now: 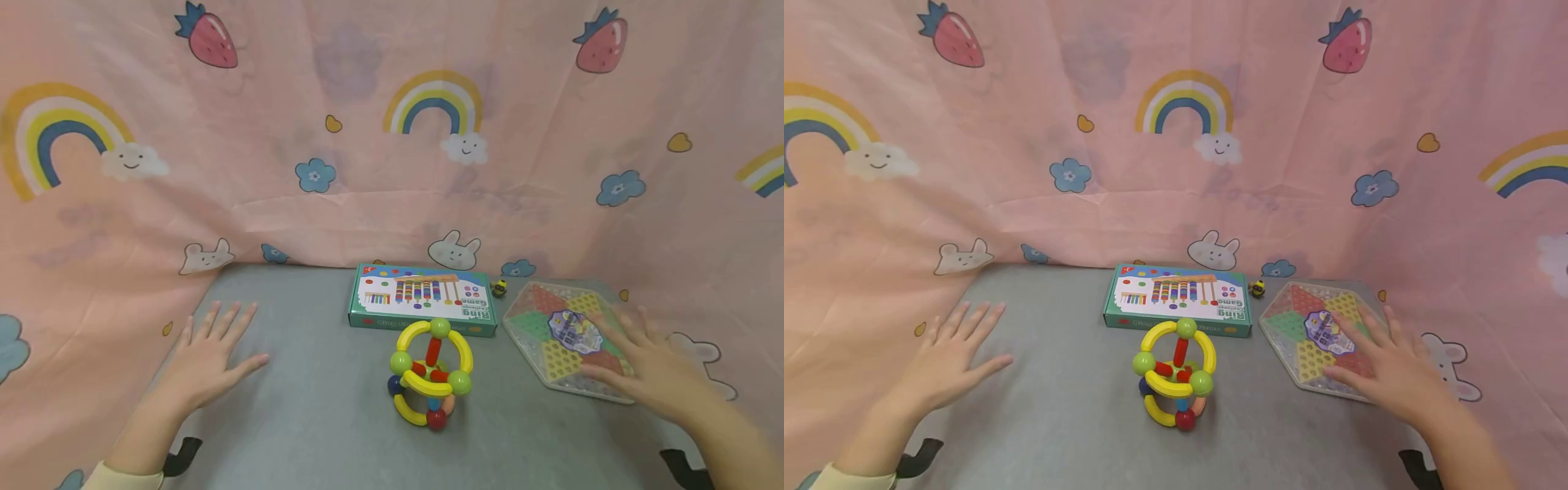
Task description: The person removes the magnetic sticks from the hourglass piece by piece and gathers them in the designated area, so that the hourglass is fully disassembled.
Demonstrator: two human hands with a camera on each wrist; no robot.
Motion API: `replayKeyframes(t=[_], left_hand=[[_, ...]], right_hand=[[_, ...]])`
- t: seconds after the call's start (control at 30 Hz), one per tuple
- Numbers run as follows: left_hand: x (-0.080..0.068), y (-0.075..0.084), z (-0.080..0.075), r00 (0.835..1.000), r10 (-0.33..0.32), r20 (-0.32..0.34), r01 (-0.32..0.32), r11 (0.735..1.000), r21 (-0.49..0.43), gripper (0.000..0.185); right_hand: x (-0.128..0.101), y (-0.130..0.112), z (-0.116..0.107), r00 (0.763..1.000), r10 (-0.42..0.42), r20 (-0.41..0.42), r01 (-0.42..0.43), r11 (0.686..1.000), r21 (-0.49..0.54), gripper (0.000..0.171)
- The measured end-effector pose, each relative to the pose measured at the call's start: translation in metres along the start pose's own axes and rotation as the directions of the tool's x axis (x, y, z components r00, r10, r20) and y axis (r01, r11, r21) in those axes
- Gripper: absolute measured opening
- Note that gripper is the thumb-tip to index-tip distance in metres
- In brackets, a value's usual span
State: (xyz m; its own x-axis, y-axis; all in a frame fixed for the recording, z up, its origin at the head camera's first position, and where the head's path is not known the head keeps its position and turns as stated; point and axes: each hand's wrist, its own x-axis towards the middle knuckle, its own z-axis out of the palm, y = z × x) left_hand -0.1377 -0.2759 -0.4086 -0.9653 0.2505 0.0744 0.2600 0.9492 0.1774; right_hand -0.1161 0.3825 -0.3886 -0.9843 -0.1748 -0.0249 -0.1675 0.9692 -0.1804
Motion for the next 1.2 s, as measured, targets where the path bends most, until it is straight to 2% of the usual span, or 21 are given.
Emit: replayKeyframes(t=[0.13, 0.23, 0.33, 0.43, 0.5, 0.53, 0.6, 0.67, 0.77, 0.87, 0.97, 1.0, 1.07, 1.13, 1.2], left_hand=[[0.005, 0.020, 0.002, 0.999, 0.038, -0.036, -0.040, 0.997, -0.065, 0.084], [0.008, 0.034, 0.007, 0.991, 0.080, -0.109, -0.093, 0.987, -0.127, 0.077], [0.010, 0.050, 0.014, 0.980, 0.104, -0.171, -0.144, 0.960, -0.239, 0.069], [0.014, 0.069, 0.022, 0.976, 0.097, -0.197, -0.168, 0.905, -0.390, 0.062], [0.017, 0.085, 0.028, 0.980, 0.075, -0.184, -0.160, 0.845, -0.510, 0.059], [0.019, 0.093, 0.030, 0.984, 0.063, -0.166, -0.149, 0.805, -0.575, 0.057], [0.022, 0.112, 0.035, 0.994, 0.030, -0.108, -0.098, 0.706, -0.701, 0.054], [0.024, 0.131, 0.039, 1.000, -0.002, -0.029, -0.022, 0.596, -0.802, 0.052], [0.025, 0.158, 0.044, 0.996, -0.021, 0.085, 0.085, 0.451, -0.888, 0.052], [0.027, 0.180, 0.047, 0.986, 0.021, 0.164, 0.150, 0.300, -0.942, 0.053], [0.027, 0.199, 0.049, 0.974, 0.066, 0.215, 0.201, 0.173, -0.964, 0.057], [0.028, 0.204, 0.050, 0.971, 0.072, 0.227, 0.215, 0.140, -0.967, 0.058], [0.028, 0.212, 0.052, 0.970, 0.064, 0.236, 0.230, 0.096, -0.969, 0.061], [0.030, 0.217, 0.054, 0.968, 0.040, 0.247, 0.244, 0.066, -0.967, 0.062], [0.031, 0.220, 0.056, 0.967, 0.013, 0.253, 0.252, 0.032, -0.967, 0.062]], right_hand=[[0.004, -0.018, -0.001, 0.999, -0.045, -0.023, 0.048, 0.991, 0.125, 0.086], [0.007, -0.033, 0.000, 0.999, -0.040, -0.007, 0.040, 0.974, 0.225, 0.082], [0.010, -0.049, 0.001, 0.999, -0.034, -0.005, 0.034, 0.958, 0.284, 0.076], [0.014, -0.065, 0.005, 0.997, -0.058, -0.055, 0.073, 0.945, 0.320, 0.068], [0.018, -0.074, 0.009, 0.992, -0.080, -0.095, 0.108, 0.932, 0.345, 0.063], [0.020, -0.080, 0.011, 0.990, -0.087, -0.110, 0.121, 0.924, 0.363, 0.060], [0.024, -0.090, 0.017, 0.986, -0.098, -0.132, 0.144, 0.904, 0.403, 0.056], [0.027, -0.101, 0.024, 0.985, -0.102, -0.141, 0.155, 0.880, 0.449, 0.053], [0.032, -0.120, 0.036, 0.986, -0.097, -0.133, 0.154, 0.830, 0.536, 0.050], [0.038, -0.137, 0.045, 0.990, -0.086, -0.113, 0.138, 0.755, 0.641, 0.047], [0.043, -0.152, 0.050, 0.996, -0.068, -0.062, 0.092, 0.641, 0.762, 0.047], [0.045, -0.156, 0.051, 0.997, -0.065, -0.041, 0.072, 0.597, 0.799, 0.047], [0.048, -0.163, 0.052, 0.999, -0.046, 0.014, 0.012, 0.526, 0.850, 0.048], [0.052, -0.168, 0.053, 0.996, -0.025, 0.081, -0.059, 0.469, 0.881, 0.049], [0.055, -0.173, 0.054, 0.992, -0.012, 0.126, -0.109, 0.427, 0.898, 0.050]])
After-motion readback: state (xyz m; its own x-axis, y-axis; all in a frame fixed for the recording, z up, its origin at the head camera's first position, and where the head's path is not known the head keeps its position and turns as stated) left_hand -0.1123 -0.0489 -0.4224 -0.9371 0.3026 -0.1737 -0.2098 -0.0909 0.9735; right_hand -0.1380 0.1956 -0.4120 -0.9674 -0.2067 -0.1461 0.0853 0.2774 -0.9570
